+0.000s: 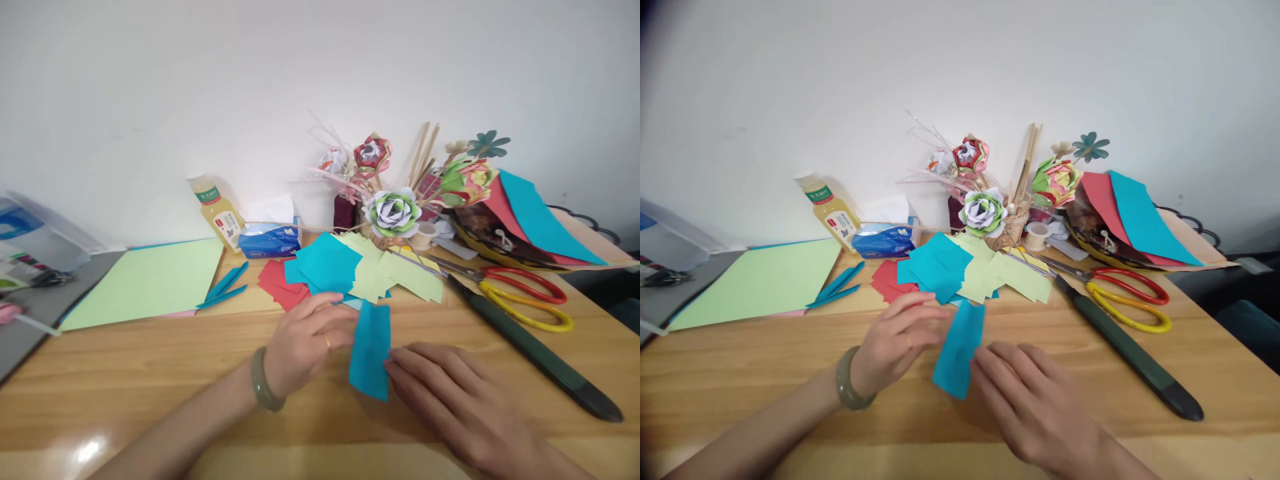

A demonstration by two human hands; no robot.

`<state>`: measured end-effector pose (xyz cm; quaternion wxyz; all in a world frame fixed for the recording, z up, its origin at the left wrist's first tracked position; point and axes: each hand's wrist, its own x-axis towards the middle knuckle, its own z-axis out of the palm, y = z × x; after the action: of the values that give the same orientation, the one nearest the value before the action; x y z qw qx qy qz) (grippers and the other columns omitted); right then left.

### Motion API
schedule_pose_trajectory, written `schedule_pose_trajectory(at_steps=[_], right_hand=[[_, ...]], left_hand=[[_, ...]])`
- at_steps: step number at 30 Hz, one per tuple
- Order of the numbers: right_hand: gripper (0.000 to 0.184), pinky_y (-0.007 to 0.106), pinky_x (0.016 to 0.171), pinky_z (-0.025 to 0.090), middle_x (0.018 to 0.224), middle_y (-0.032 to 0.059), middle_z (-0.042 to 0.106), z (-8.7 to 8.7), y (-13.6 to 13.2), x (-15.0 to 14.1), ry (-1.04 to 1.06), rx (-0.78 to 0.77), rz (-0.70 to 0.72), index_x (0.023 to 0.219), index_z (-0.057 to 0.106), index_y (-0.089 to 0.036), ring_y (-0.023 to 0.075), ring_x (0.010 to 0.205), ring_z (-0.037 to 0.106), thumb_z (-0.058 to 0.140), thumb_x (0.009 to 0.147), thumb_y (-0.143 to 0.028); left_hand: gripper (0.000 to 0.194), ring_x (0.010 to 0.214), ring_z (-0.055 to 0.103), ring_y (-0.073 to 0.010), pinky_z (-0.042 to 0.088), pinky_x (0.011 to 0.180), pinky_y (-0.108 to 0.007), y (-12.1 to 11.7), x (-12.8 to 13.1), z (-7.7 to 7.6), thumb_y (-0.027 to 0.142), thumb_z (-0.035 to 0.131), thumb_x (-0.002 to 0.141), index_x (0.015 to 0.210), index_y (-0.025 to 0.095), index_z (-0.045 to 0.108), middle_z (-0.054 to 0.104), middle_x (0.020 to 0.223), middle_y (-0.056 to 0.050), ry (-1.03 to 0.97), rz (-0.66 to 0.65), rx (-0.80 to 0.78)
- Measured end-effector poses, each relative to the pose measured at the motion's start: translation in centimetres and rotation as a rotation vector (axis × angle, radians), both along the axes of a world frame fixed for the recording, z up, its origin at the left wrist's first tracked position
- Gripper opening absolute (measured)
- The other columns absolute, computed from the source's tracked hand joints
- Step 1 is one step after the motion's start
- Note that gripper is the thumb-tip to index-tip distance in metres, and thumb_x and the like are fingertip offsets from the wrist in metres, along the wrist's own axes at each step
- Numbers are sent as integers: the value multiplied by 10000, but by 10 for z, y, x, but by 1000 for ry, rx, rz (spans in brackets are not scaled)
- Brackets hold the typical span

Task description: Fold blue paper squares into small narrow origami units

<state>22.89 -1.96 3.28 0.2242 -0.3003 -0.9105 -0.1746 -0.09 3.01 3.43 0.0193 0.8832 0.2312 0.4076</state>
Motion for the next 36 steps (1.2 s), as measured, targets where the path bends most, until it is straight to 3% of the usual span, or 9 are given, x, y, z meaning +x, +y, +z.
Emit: schedule_pose_trajectory(at_steps=[2, 5, 8, 13, 20, 25, 30, 36], right_hand=[[307, 356, 722, 443, 866, 89, 658, -5, 8, -12, 4, -30, -36, 881, 617, -151, 225, 886, 568, 315, 922, -107], [267, 350, 652, 447, 716, 60, 597, -18, 17, -26, 35, -218, -109, 746, 585, -165, 216, 749, 566, 373, 904, -128], [200, 334, 649, 464, 740, 50, 578, -25, 24, -32, 40, -293, -63, 811, 596, -169, 197, 725, 552, 414, 891, -151], [212, 369, 711, 494, 887, 87, 587, -21, 36, -32, 64, -422, -8, 996, 613, -163, 226, 867, 549, 435, 882, -175], [181, 389, 695, 500, 862, 82, 604, -21, 46, -34, 52, -353, -57, 914, 626, -143, 232, 824, 561, 448, 898, -176], [168, 386, 749, 493, 948, 87, 606, -28, 51, -29, 25, -347, -13, 956, 609, -141, 228, 898, 551, 451, 904, -157], [168, 357, 763, 494, 969, 93, 598, -30, 54, -25, 38, -381, 45, 938, 602, -135, 217, 931, 544, 440, 894, -117], [151, 338, 738, 504, 933, 87, 619, -24, 55, -32, 83, -364, 79, 870, 592, -154, 204, 893, 573, 472, 907, -239]], left_hand=[[263, 1130, 504, -251, 466, 910, -463, 1, 1, -8, 171, 394, 954, 887, 160, 649, 658, 1086, -69, 122, 124, 47], [210, 1097, 536, -227, 445, 933, -441, -7, 2, -14, 165, 440, 943, 954, 160, 649, 678, 1047, -35, 155, 176, 149], [206, 1062, 564, -190, 427, 953, -395, -18, 0, -15, 133, 444, 933, 970, 158, 645, 690, 998, -12, 169, 151, 218], [289, 1050, 557, -203, 385, 988, -410, -17, -12, -18, 128, 368, 950, 937, 125, 657, 685, 1011, -40, 342, 171, 252], [317, 1167, 469, -210, 306, 1056, -437, -7, -30, -25, 136, 372, 947, 853, 163, 674, 626, 1156, -9, 493, 148, 217], [215, 1169, 467, -243, 358, 1006, -456, -3, -30, -28, 147, 446, 924, 988, 134, 651, 628, 1133, -56, 464, 197, 170], [293, 1255, 378, -223, 326, 1032, -456, 1, -28, -27, 152, 376, 937, 1141, 145, 586, 531, 1294, -29, 555, 99, 225], [295, 1274, 355, -212, 290, 1045, -459, 2, -27, -33, 159, 364, 940, 1127, 128, 591, 558, 1268, -46, 577, 113, 221]])
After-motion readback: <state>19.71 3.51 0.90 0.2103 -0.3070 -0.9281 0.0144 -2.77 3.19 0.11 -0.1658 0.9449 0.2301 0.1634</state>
